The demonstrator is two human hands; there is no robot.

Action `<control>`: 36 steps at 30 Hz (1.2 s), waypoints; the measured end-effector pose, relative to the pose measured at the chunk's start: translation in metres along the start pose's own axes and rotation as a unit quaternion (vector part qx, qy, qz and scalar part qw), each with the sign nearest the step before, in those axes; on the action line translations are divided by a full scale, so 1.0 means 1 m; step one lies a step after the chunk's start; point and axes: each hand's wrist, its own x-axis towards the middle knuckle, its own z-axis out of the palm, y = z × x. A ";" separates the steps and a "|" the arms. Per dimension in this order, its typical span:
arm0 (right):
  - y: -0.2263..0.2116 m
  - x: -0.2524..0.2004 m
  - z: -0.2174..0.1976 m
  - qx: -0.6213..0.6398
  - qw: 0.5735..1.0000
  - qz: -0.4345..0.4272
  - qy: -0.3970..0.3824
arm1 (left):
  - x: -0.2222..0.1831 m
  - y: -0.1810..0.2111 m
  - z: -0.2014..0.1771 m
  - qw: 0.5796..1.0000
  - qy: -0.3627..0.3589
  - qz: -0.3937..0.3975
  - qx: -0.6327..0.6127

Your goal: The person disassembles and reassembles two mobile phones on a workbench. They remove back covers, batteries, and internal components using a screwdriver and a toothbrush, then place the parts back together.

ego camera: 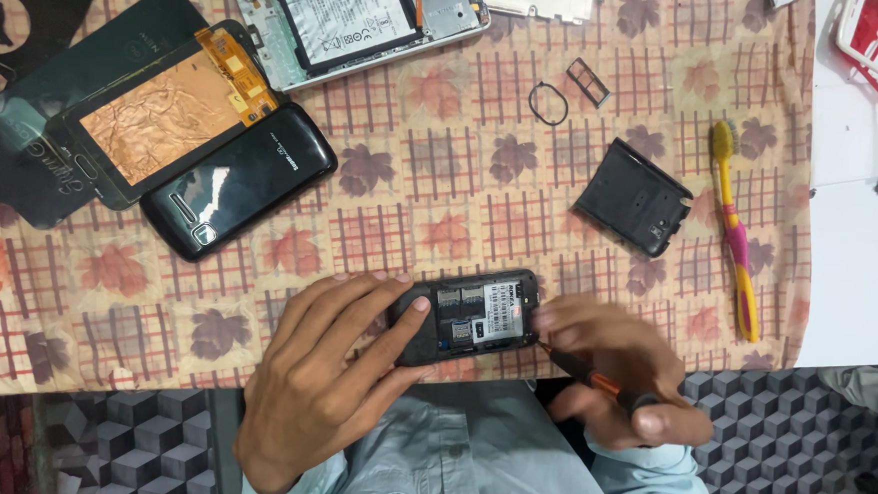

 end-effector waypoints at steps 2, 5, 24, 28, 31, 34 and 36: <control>0.004 -0.001 0.006 -0.036 0.997 -0.032 0.053 | 0.000 0.000 0.001 1.000 0.000 -0.001 -0.001; 0.003 -0.003 0.004 -0.037 0.996 -0.049 0.064 | 0.000 0.000 0.001 1.000 0.000 -0.001 -0.004; 0.008 -0.016 -0.004 0.028 0.997 -0.063 0.021 | 0.003 0.002 -0.002 1.000 0.001 -0.001 -0.002; 0.011 -0.022 -0.006 0.030 0.997 -0.056 0.036 | 0.002 0.002 -0.002 1.000 0.002 -0.005 -0.005; 0.012 -0.025 -0.013 0.050 0.997 -0.052 0.015 | 0.001 0.001 -0.001 1.000 0.000 -0.008 -0.005; 0.012 -0.027 -0.010 0.000 0.997 -0.053 0.048 | 0.001 0.002 0.001 1.000 0.001 -0.012 -0.004; 0.012 -0.027 -0.008 0.020 0.996 -0.060 0.066 | 0.001 0.001 0.001 1.000 0.002 -0.010 -0.004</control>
